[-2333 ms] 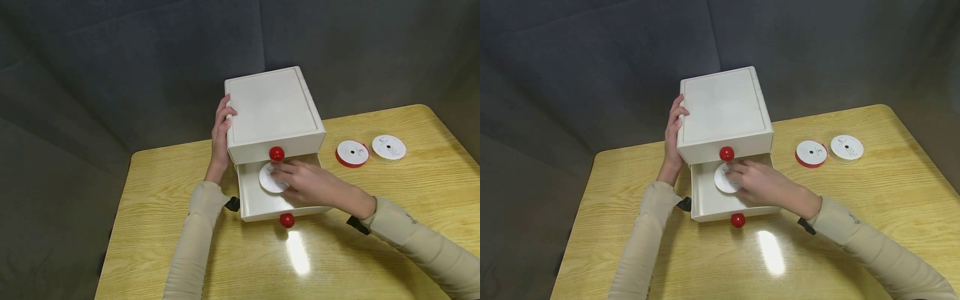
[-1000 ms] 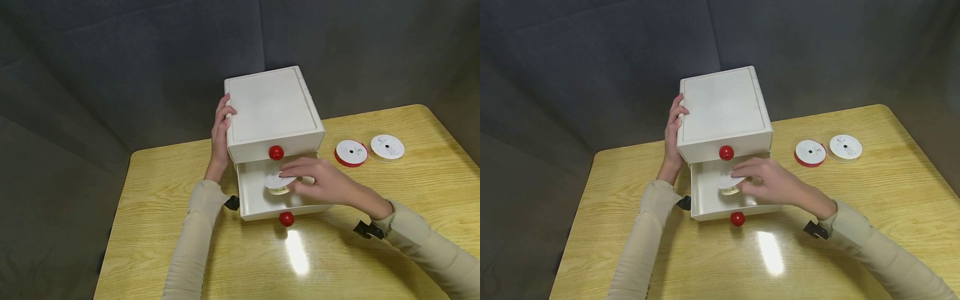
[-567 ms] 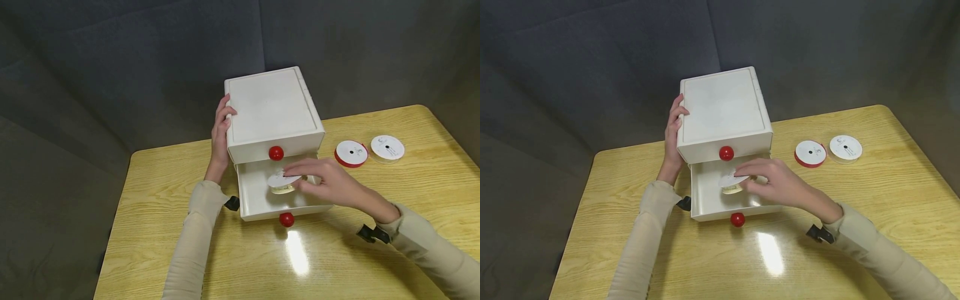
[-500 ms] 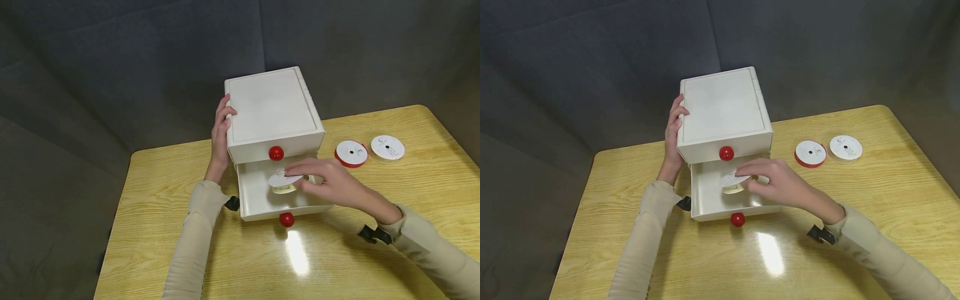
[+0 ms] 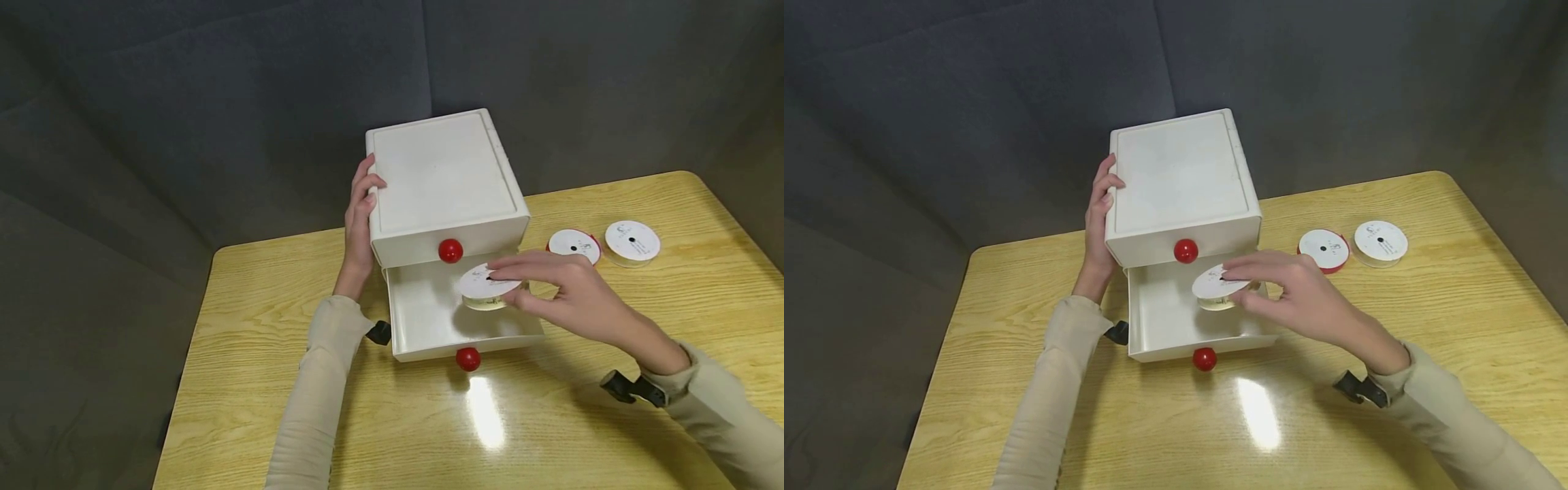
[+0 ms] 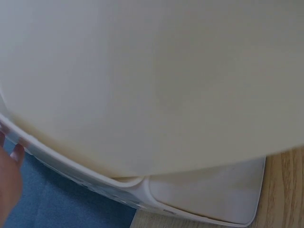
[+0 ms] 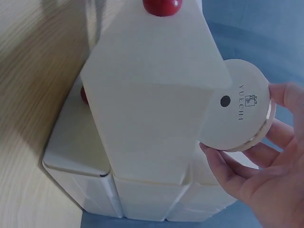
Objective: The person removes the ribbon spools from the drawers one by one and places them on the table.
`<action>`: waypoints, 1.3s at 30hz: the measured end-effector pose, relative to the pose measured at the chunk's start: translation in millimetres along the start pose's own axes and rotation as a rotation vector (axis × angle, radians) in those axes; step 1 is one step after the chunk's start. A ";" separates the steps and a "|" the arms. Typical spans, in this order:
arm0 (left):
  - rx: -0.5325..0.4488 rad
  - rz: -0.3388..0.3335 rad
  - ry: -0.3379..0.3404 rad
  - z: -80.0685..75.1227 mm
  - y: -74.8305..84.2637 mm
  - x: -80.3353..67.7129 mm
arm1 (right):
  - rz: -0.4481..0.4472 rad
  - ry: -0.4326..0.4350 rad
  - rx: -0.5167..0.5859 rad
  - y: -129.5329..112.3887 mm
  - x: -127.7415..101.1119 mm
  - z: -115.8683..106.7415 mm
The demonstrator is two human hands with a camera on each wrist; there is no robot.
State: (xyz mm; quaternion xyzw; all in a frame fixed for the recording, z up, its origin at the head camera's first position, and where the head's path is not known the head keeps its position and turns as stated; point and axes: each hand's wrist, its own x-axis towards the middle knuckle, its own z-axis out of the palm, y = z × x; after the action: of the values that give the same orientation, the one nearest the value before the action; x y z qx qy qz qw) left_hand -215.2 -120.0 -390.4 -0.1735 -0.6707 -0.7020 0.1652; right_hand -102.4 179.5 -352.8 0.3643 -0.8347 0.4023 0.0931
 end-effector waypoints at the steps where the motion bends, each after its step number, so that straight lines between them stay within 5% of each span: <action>1: 0.001 0.000 -0.002 0.0 -0.1 0.0 | -0.001 0.012 0.001 -0.3 -0.9 -1.8; 21: -0.001 0.011 0.000 0.5 1.0 0.0 | 0.043 0.231 -0.132 27.7 -28.8 -37.0; 39: 0.004 0.011 -0.001 0.6 -0.2 -0.1 | 0.192 0.231 -0.263 77.4 -63.5 -28.3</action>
State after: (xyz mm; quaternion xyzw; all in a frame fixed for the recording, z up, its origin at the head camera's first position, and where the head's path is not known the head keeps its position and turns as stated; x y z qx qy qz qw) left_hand -215.2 -119.4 -390.6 -0.1769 -0.6714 -0.6996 0.1690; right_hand -113.6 266.1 -409.3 0.2190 -0.8947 0.3361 0.1961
